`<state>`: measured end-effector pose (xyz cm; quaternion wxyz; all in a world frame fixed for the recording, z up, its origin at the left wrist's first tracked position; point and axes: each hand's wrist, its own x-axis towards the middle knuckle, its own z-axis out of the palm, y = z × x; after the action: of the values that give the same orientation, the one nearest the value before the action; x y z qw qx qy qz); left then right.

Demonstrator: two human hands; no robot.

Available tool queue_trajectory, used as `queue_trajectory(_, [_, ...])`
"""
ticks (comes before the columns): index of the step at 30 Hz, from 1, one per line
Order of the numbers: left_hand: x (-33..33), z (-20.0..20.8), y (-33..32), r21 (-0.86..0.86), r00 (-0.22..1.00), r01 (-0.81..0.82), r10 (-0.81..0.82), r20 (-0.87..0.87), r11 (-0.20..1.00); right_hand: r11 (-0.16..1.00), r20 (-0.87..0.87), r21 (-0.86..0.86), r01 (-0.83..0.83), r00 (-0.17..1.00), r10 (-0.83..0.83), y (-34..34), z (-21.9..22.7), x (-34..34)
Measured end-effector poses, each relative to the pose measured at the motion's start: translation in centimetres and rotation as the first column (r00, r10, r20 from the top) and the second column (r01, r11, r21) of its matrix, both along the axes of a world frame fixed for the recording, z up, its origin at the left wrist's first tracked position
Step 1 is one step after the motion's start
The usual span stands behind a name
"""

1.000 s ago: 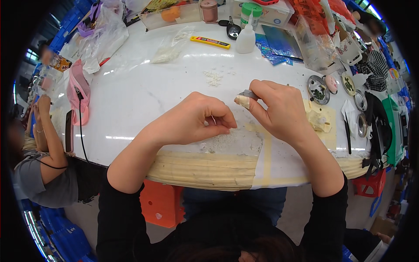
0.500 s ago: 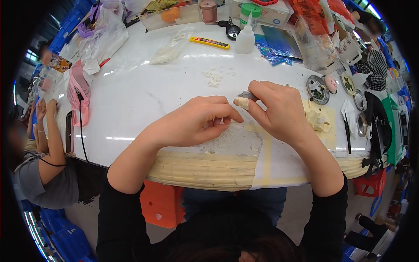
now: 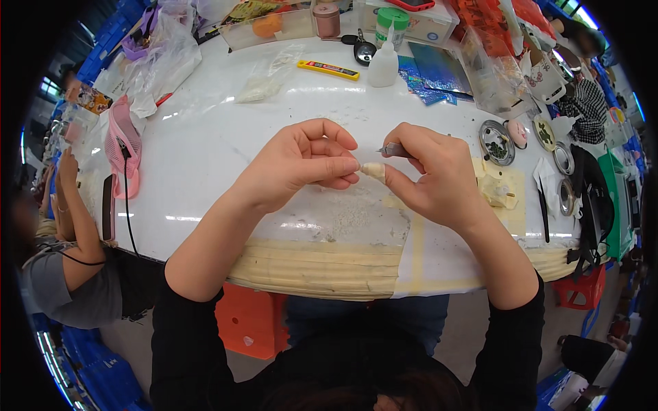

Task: Cleaning or assembling a small plastic toy component using a metal tool.

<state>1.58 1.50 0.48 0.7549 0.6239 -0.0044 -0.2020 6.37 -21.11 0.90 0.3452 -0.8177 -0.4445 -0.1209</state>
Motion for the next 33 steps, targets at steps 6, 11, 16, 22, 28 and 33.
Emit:
queue_trajectory(6, [-0.2, -1.7, -0.1, -0.340, 0.993, -0.041, 0.000, -0.119, 0.940, 0.990, -0.073, 0.101, -0.094, 0.992, 0.102, 0.5, -0.6, -0.6])
queue_trajectory(11, [-0.3, -1.8, -0.6, -0.328, 0.994, -0.083, 0.052, -0.101, 0.941, 0.990, -0.196, 0.133, -0.055, 0.977, 0.081, 0.6, -0.1, -1.1])
queue_trajectory(16, [-0.5, -2.0, -0.4, -0.317, 0.993, -0.101, 0.077, -0.088, 0.943, 0.987, -0.207, 0.153, -0.046, 0.975, 0.078, 0.9, -0.1, -1.2])
queue_trajectory(22, [-0.7, -1.8, -0.9, -0.255, 0.991, -0.128, 0.113, -0.073, 0.959, 0.987, -0.222, 0.152, -0.045, 0.972, 0.079, 0.8, -0.5, -1.2])
queue_trajectory(28, [-1.0, -1.3, -1.4, -0.181, 0.990, -0.127, 0.114, -0.079, 0.975, 0.989, -0.259, 0.149, -0.010, 0.965, 0.048, 0.7, -0.3, -1.2])
queue_trajectory(33, [-1.1, -1.0, -1.6, -0.109, 0.992, -0.124, 0.122, -0.028, 0.986, 0.982, -0.262, 0.190, -0.005, 0.963, 0.056, 0.8, -0.3, -1.1])
